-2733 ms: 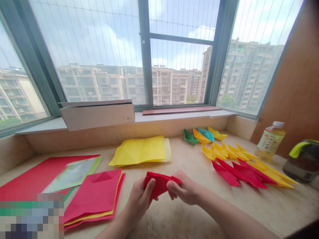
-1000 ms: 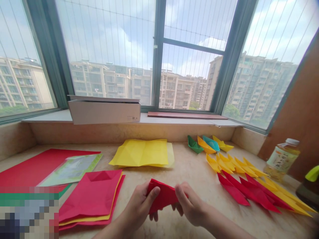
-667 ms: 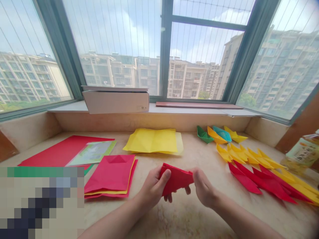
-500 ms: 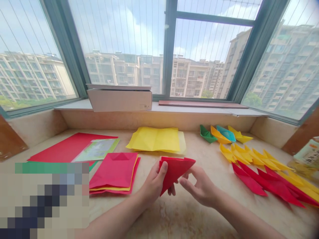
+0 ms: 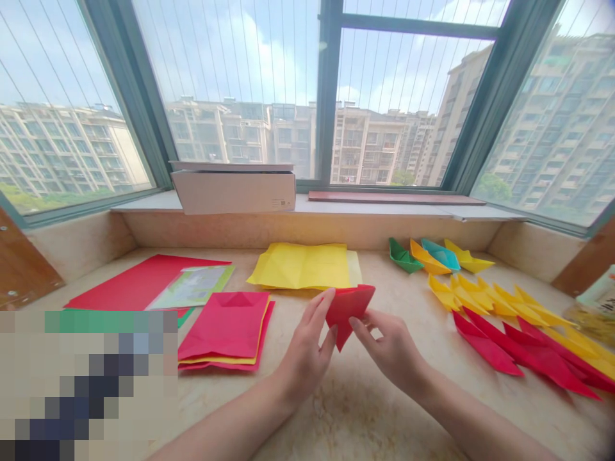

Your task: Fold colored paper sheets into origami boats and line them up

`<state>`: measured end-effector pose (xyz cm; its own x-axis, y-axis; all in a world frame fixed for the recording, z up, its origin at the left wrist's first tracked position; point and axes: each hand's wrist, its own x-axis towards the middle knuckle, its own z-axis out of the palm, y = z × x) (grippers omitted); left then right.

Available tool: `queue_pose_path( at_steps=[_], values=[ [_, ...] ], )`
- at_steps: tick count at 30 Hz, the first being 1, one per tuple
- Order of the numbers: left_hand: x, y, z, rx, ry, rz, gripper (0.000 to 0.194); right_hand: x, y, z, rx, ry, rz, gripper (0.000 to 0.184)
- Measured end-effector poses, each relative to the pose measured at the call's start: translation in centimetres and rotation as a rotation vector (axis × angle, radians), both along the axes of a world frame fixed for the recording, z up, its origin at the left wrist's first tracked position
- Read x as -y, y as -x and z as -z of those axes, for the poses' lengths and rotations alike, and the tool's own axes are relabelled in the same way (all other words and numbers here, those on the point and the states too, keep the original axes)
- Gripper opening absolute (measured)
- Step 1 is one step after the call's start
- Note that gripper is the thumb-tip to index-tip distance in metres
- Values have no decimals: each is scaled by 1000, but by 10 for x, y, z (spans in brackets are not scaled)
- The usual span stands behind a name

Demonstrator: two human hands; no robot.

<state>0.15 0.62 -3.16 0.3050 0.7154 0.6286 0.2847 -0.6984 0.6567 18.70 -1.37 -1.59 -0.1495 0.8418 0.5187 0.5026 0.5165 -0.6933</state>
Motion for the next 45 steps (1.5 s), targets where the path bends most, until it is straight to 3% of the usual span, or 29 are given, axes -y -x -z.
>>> queue_pose_path(
  at_steps=[6,12,16,24,30,38,42,45],
  values=[
    [3,-4,5,93,166,138,79,-2,0,13,143,-92,0,18],
    [3,-6,-2,311,477,352,66,1,-2,4,153,-132,-107,21],
    [2,-5,-6,362,505,430,61,1,-4,1,134,-134,-153,20],
    [3,-2,-11,357,491,451,55,4,-4,-5,171,-153,-172,21],
    [-3,0,-3,321,431,455,63,3,-3,0,213,-198,-28,25],
    [2,-3,-1,154,298,219,71,6,4,5,344,-442,27,39],
    [5,-5,-7,185,374,231,68,8,7,3,424,-509,26,44],
    [6,-3,-12,234,417,264,63,6,3,1,408,-465,69,43]
  ],
)
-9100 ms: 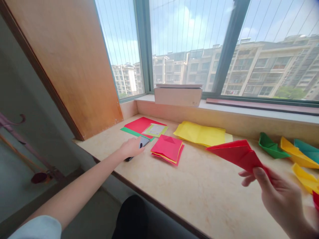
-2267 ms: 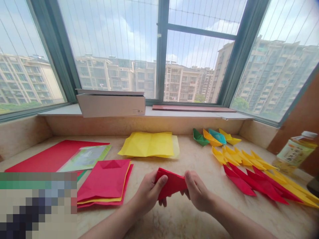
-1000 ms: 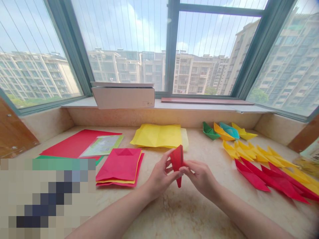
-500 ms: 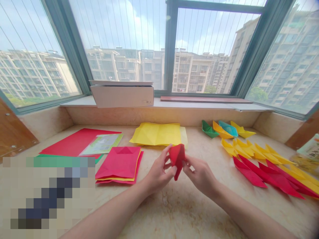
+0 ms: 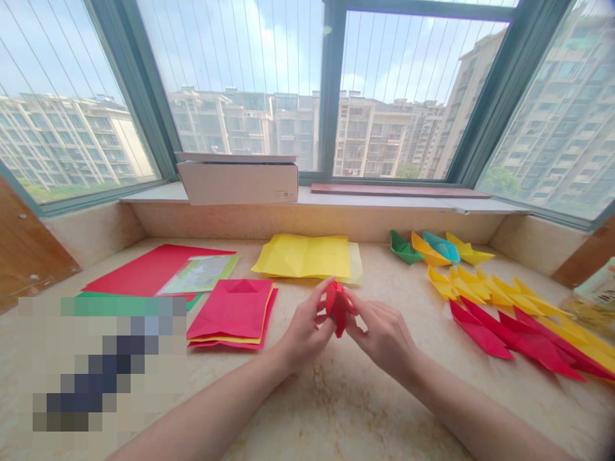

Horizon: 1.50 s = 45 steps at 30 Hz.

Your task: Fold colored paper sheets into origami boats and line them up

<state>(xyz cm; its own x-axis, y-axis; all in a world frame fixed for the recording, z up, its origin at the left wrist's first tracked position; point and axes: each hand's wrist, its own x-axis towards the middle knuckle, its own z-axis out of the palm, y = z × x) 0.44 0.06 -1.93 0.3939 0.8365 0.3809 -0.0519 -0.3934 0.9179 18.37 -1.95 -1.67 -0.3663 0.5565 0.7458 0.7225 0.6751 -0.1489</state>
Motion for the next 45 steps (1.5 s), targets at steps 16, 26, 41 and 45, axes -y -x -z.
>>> queue_pose_path(
  at_steps=[16,26,41,45],
  values=[
    [-4,0,-3,496,399,159,40,-11,-17,-1,-464,187,-308,29],
    [-4,1,2,334,315,295,64,-15,-18,-3,-455,186,-301,33],
    [-1,-5,-7,308,416,199,59,-17,-9,4,-708,551,-242,50],
    [0,-7,-6,317,427,244,48,-16,-6,1,-747,651,-270,50]
  ],
)
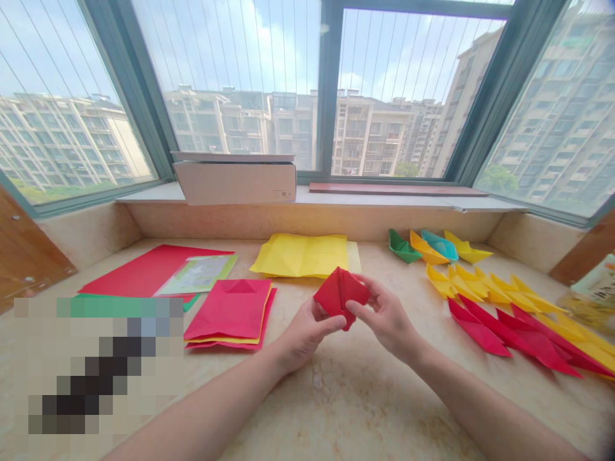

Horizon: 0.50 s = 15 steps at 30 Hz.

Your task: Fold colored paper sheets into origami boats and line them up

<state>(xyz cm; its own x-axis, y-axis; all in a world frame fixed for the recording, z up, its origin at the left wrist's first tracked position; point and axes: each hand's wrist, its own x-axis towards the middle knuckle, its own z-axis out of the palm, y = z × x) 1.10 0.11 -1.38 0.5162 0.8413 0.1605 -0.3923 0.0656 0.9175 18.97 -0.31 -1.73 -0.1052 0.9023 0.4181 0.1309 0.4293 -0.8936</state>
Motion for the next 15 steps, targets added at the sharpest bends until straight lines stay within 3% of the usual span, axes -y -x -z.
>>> queue_pose_path(
  at_steps=[6,9,15],
  values=[
    [-3,-3,-4,-143,-119,-103,32,3,1,-5,113,-13,-16,35],
    [-4,-3,-6,-154,-145,-57,28,2,-2,-6,194,-14,-79,27],
    [-2,0,-9,-178,-172,4,27,9,-2,-9,148,-55,-126,32]
  ],
)
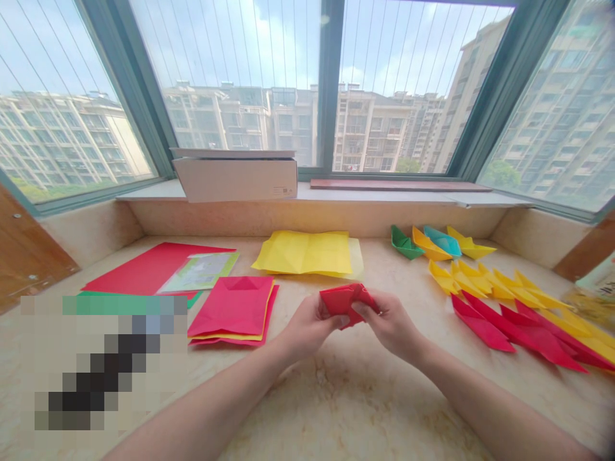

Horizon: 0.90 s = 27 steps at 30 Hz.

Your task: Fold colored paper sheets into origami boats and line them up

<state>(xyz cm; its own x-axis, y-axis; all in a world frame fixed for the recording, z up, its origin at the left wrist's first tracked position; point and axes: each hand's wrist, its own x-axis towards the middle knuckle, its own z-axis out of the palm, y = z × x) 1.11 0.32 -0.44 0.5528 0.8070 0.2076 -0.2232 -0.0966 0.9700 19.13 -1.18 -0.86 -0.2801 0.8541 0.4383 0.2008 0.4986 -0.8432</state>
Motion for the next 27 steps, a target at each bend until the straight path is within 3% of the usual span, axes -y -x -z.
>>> queue_pose_path(
  at_steps=[7,11,15,17,22,27],
  values=[
    [3,0,6,8,58,-62,38,3,8,5,-180,112,15,36],
    [3,1,6,-64,58,-69,40,2,6,1,-176,190,-143,47],
    [4,3,1,-153,35,5,38,3,-5,-9,-116,296,-275,55],
    [6,4,0,-197,33,31,34,4,-8,-10,-41,286,-219,56],
    [6,7,3,-229,52,69,38,5,-4,-1,65,18,112,59],
    [7,7,7,-257,105,121,45,4,-1,2,-47,91,7,62]
  ],
)
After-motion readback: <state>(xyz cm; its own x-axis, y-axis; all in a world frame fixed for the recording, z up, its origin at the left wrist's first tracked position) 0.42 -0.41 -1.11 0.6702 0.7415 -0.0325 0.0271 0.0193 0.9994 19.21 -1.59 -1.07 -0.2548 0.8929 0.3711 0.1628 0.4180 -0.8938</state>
